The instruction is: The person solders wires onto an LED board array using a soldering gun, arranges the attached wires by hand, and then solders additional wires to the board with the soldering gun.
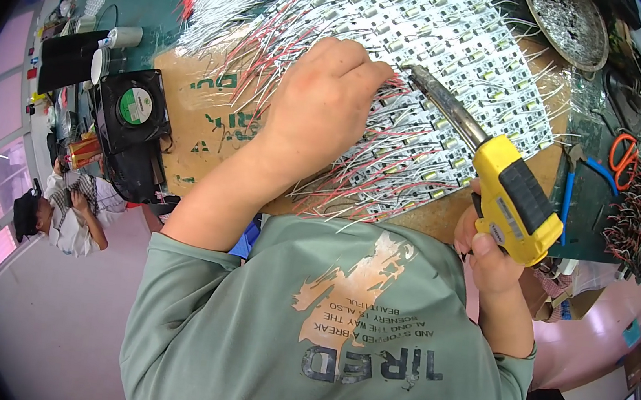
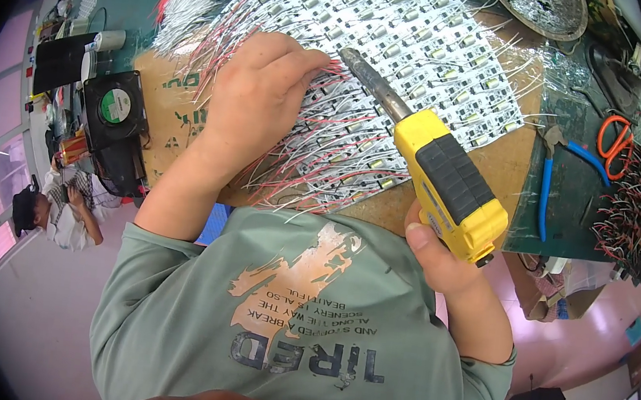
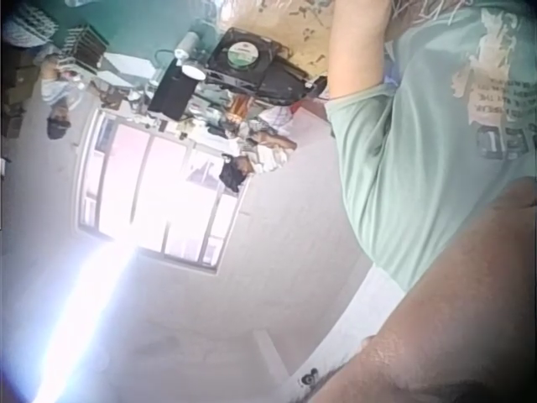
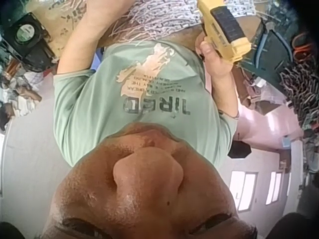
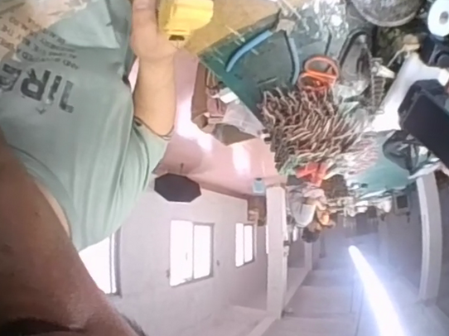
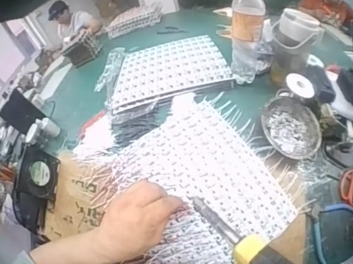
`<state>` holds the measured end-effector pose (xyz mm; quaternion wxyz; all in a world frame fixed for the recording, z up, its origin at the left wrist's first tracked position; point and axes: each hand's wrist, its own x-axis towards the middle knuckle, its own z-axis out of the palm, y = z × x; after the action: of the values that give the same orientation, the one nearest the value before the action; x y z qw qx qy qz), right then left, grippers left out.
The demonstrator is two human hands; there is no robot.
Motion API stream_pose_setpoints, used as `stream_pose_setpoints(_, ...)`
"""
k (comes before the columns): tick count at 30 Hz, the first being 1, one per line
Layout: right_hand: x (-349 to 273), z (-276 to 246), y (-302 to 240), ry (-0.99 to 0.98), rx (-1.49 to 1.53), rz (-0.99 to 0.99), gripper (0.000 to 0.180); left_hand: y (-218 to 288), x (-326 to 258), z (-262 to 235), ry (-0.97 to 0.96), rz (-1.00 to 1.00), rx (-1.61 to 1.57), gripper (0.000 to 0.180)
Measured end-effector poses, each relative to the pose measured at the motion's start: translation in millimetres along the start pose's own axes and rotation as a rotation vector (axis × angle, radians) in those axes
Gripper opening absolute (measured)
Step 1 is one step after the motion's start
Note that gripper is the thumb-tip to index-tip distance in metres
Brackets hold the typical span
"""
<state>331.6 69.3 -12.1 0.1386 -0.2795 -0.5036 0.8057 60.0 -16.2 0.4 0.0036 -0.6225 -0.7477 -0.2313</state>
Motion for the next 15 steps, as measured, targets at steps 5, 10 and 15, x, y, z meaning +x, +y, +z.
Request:
stream_pose_setpoints(5,0.5,4.9,5.4,0.1,-0.066,-0.011,0.068,-0.2,0.0,1.3,0.008,0.021,-0.002,0.017)
stream_pose_setpoints(10,-0.8,-4.4,0.9,-0.003,-0.014,0.004,0.042,1.3,0.3,1.0,-0.025,0.021,0.006,0.019)
stream_pose_setpoints(15,1.1,6.9,1.7,0.122,-0.033,0.01,0.064,0.8,0.0,0.6,-0.019,0.028,0.008,0.019)
